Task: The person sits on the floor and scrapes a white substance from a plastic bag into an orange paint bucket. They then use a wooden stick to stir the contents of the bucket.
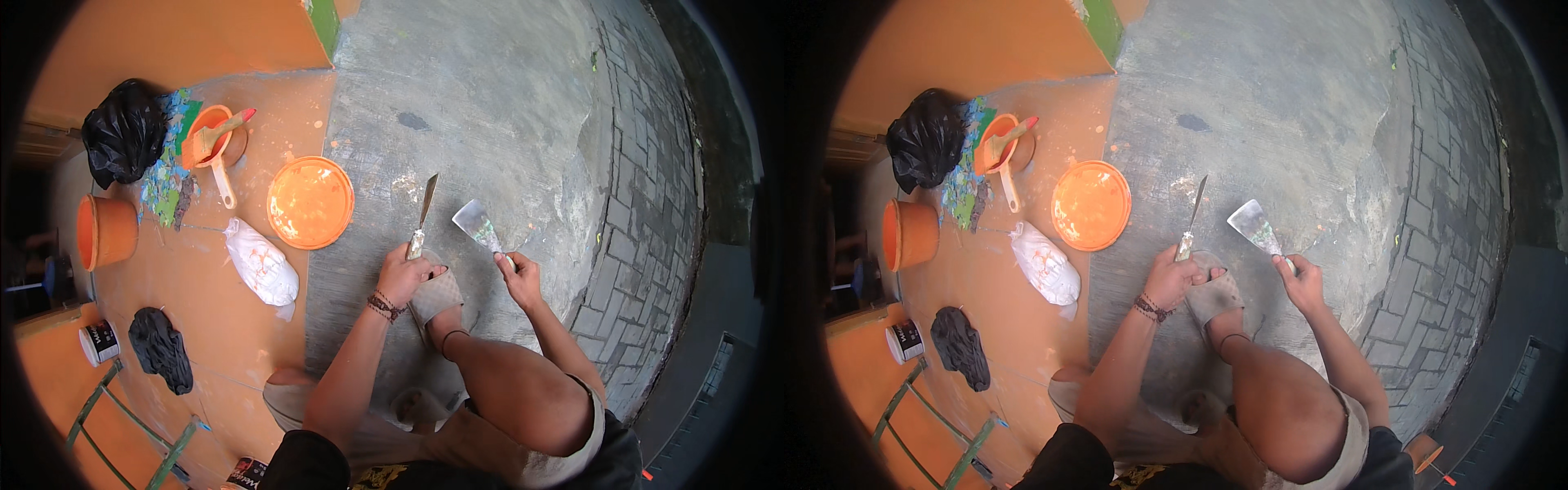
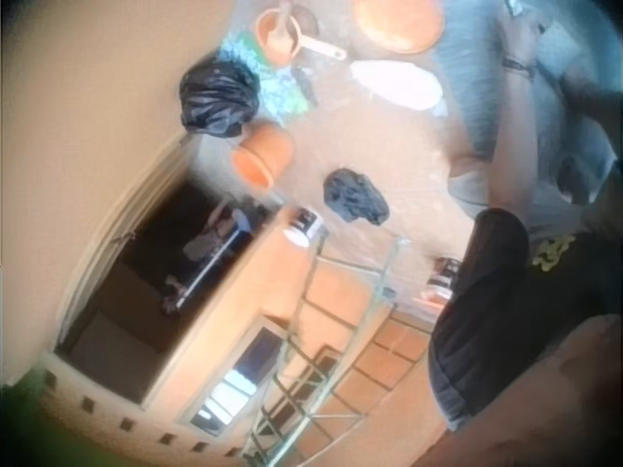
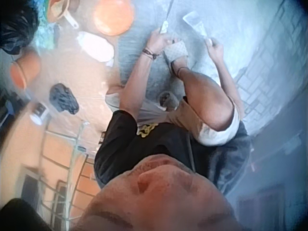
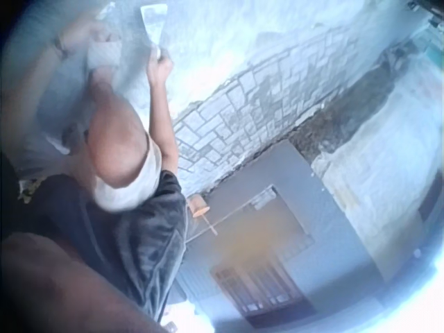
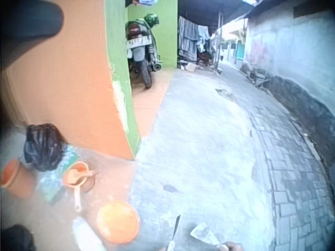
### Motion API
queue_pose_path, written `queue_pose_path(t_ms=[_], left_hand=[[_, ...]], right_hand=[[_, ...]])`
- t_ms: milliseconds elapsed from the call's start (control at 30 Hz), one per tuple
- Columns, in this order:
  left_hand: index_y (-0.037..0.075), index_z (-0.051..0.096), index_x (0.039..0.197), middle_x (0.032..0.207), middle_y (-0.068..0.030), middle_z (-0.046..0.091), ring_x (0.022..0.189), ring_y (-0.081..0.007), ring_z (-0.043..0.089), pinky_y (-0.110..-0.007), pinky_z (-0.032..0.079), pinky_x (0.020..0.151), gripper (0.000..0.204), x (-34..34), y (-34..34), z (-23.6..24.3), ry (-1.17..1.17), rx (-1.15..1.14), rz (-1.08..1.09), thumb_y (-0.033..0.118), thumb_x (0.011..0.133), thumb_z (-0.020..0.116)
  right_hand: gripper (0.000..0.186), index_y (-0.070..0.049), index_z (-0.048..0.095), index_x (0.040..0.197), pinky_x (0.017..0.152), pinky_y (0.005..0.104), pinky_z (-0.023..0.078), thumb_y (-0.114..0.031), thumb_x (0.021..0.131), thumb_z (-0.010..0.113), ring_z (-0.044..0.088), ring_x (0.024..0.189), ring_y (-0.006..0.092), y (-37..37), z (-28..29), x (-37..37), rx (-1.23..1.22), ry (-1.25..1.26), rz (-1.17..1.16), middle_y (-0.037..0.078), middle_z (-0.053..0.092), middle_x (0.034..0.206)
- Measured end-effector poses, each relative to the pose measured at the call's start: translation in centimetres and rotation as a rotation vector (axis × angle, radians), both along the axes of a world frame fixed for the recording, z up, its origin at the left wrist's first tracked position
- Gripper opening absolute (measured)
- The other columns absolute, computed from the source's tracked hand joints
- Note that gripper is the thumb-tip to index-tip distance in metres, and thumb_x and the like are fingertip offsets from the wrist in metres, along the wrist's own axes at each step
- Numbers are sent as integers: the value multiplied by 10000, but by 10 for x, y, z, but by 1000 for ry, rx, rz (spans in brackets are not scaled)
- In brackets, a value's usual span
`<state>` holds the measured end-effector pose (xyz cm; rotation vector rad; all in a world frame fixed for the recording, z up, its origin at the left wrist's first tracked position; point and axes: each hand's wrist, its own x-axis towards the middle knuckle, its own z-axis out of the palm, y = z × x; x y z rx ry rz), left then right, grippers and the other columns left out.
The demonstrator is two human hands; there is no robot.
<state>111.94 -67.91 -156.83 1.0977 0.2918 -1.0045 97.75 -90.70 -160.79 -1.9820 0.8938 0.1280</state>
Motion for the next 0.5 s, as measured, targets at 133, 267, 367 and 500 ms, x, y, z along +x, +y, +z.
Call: queue_pose_path(t_ms=[133,267,367,500], left_hand=[[27,434,746,682,-29,454,582,-104,481,-378,557,784,126,0,10,-4,-48,35,-23,-98,728,424],[11,457,776,696,-27,473,605,-103,500,-342,542,718,108,2,14,-8,-77,56,-48,-89,738,446],[14,460,754,671,-6,492,601,-79,499,-297,528,657,77,2,16,0,-169,134,-123,-56,759,490],[15,489,736,671,7,528,601,-56,494,-252,464,567,77,-1,23,5,-127,22,3,-23,759,552]], right_hand=[[383,-36,597,957,445,266,397,-415,901,583,475,496,100,23,57,35,505,-2,-24,2,554,693],[462,-4,606,917,449,229,387,-446,949,474,497,520,83,36,64,56,829,-223,138,16,559,657],[484,-12,608,885,416,237,379,-465,953,451,494,484,90,34,68,60,952,94,53,23,550,604],[514,-20,597,843,363,234,346,-489,957,422,457,414,93,19,34,26,663,126,-70,22,520,544]])
